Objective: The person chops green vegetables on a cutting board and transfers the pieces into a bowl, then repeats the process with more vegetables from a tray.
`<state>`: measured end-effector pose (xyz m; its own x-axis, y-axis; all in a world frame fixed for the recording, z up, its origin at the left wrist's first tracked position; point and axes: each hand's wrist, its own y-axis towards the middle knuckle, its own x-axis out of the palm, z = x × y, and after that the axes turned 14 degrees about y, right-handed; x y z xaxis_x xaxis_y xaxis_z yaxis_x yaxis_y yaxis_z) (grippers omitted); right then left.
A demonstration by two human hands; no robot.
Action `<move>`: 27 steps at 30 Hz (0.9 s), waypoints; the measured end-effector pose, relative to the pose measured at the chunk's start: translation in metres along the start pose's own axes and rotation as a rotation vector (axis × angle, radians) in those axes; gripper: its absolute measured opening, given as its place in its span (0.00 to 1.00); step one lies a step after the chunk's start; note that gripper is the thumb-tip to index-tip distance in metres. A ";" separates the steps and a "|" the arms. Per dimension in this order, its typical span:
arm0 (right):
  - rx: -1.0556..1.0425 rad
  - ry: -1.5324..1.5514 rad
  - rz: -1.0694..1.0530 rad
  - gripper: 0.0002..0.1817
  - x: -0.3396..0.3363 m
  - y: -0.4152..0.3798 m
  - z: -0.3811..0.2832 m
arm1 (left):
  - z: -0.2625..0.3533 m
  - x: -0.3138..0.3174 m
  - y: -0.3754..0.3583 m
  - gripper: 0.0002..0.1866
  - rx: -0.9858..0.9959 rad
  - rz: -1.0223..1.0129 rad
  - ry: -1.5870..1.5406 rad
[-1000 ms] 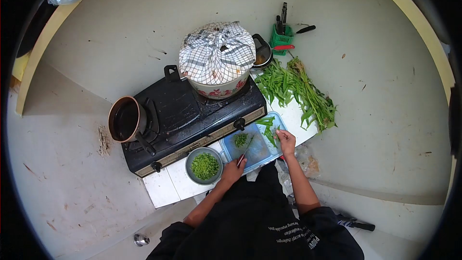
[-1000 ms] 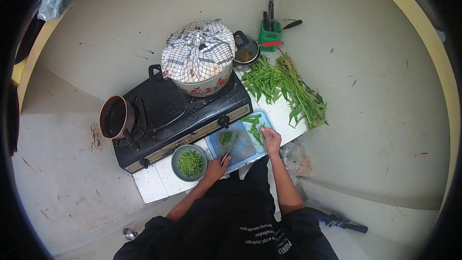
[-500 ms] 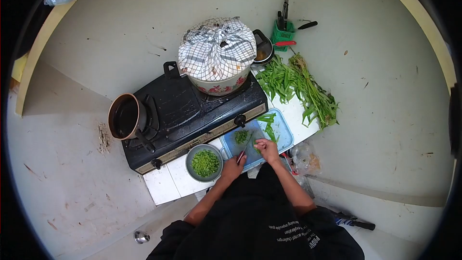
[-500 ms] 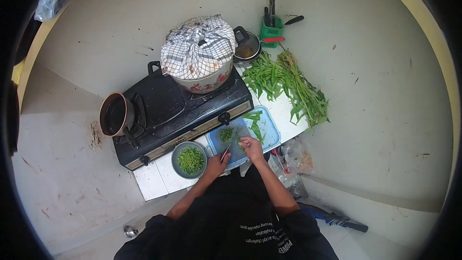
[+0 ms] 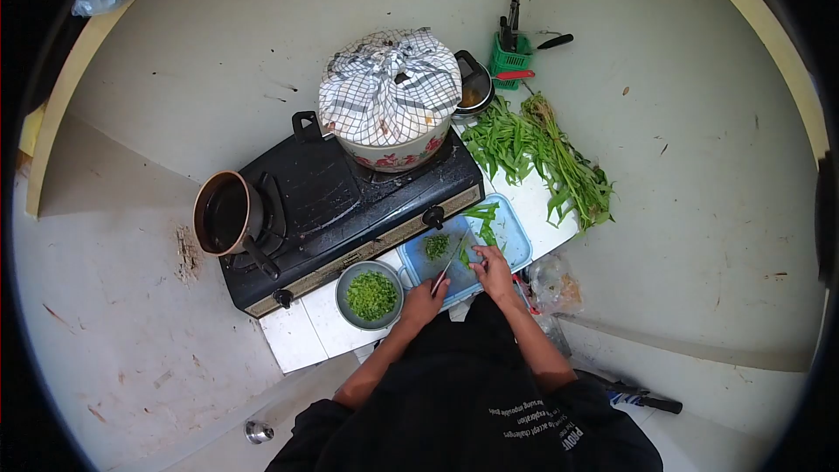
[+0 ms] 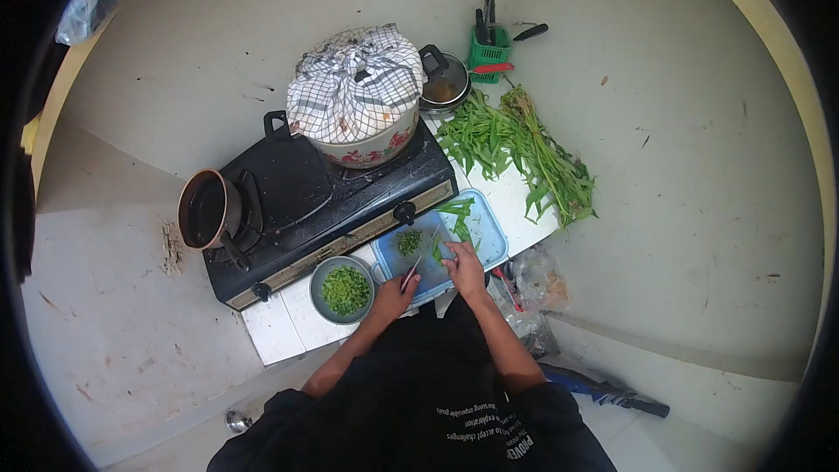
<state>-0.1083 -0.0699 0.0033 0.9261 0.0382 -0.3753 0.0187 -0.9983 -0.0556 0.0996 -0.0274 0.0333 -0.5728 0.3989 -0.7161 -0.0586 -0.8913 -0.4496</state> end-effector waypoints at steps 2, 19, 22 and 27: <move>0.002 -0.044 -0.001 0.25 0.001 -0.006 -0.001 | 0.006 -0.005 -0.002 0.31 0.032 -0.041 0.017; -0.190 -0.217 0.118 0.19 0.013 -0.020 -0.001 | -0.010 0.017 0.003 0.30 -0.035 0.059 0.040; -0.256 -0.239 0.143 0.17 0.012 -0.027 -0.008 | -0.013 0.021 0.005 0.31 -0.021 0.085 0.000; -0.192 -0.085 0.265 0.12 0.010 -0.031 0.003 | -0.012 0.021 0.005 0.32 -0.020 0.078 0.026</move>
<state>-0.1005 -0.0386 -0.0019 0.8737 -0.2282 -0.4297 -0.1402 -0.9638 0.2267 0.0973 -0.0212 0.0098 -0.5532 0.3341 -0.7631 0.0019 -0.9156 -0.4022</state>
